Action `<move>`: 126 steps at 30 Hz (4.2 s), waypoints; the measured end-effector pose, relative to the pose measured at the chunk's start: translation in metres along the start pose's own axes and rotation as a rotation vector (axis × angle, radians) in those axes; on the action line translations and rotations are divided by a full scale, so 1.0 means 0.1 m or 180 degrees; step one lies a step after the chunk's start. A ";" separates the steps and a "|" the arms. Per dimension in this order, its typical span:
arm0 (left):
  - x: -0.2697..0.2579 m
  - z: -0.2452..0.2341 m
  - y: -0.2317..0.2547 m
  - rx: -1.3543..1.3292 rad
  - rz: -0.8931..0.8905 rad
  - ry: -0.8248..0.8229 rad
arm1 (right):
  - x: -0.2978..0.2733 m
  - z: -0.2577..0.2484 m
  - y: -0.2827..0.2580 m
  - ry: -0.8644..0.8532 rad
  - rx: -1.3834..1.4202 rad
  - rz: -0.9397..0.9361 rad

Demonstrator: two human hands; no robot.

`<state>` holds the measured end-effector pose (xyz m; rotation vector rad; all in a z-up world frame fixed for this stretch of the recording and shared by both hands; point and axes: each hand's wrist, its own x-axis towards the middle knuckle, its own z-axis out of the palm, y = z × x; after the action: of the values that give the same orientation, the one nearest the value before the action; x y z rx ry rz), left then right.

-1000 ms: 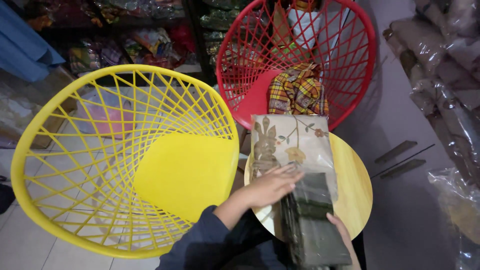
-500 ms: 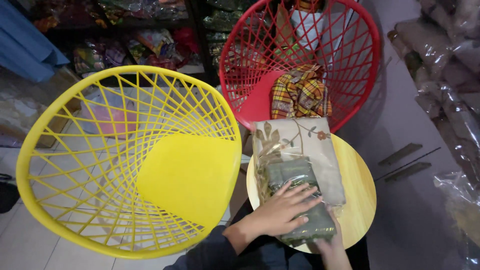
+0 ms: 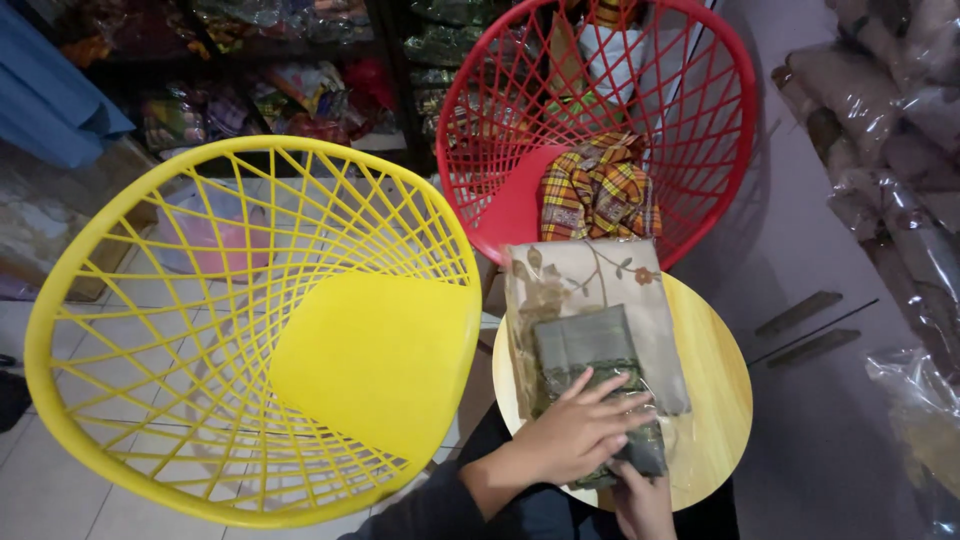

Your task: Folding traditional garments and placing them into a plastic bag for packaging.

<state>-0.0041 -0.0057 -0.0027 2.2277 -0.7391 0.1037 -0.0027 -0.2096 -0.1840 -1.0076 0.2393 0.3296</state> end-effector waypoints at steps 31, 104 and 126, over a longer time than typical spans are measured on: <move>-0.12 0.15 -0.34 0.1079 -0.1435 0.1022 | 0.05 0.79 -0.60 0.0646 -0.5613 -0.2847; -0.83 0.41 -0.60 0.1120 -0.1078 0.0115 | 0.04 -0.02 -0.98 -0.1080 -0.6112 -0.2577; -0.69 0.92 -0.49 0.0881 -0.0679 0.0744 | -0.27 0.49 -0.74 -0.1506 -0.4568 -0.2646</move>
<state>-0.0485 -0.0109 -0.1194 2.4867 -0.3749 0.3736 0.0026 -0.2082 -0.0920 -2.2484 -0.9882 -0.1029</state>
